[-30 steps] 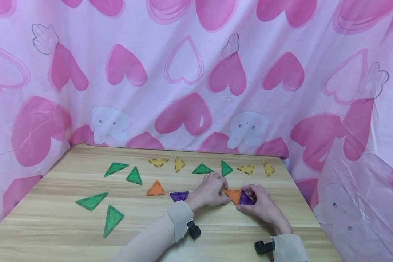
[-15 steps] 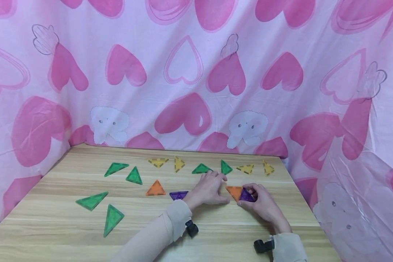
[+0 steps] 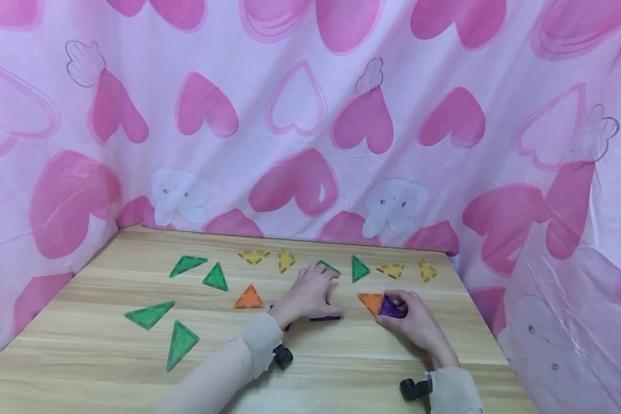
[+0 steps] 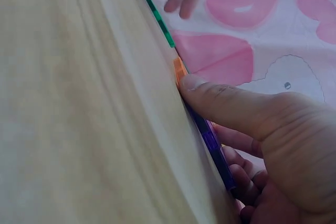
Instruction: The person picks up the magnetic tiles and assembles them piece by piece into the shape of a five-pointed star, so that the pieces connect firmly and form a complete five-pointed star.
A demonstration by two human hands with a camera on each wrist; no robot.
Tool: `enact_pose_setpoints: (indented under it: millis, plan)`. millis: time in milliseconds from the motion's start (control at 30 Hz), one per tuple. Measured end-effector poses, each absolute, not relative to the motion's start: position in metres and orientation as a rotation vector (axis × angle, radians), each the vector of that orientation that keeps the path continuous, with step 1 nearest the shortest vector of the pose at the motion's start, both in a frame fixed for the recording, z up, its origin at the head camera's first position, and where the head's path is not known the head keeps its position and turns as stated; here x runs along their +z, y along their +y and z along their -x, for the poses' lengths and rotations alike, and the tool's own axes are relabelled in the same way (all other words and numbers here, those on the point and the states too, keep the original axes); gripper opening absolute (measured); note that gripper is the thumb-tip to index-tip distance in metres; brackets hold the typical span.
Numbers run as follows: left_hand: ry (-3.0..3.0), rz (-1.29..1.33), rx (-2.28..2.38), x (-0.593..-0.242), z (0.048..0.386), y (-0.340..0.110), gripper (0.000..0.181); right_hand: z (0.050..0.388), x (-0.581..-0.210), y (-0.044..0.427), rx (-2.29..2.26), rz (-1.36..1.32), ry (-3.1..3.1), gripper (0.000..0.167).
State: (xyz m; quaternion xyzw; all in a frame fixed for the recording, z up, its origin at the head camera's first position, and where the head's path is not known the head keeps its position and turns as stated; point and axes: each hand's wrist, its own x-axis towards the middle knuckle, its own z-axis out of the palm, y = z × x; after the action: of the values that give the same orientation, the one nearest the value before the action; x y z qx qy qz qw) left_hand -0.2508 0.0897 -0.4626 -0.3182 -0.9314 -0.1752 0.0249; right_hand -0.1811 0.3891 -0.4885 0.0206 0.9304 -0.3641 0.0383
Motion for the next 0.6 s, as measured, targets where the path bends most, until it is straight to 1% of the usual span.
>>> enact_pose_setpoints:
  millis: [200,467,600]
  plan:
    - [-2.892,0.971,-0.536,-0.464,0.249,0.067,0.085,0.187,-0.489,0.391,-1.098,0.006,2.875,0.081]
    - [-2.937,0.981,-0.511,-0.463,0.241,0.051,0.068,0.194,-0.491,0.392,-1.125,0.000,2.856,0.076]
    - [-2.953,0.990,-0.545,-0.462,0.239,0.050,0.060,0.195,-0.492,0.390,-1.152,0.045,2.857,0.073]
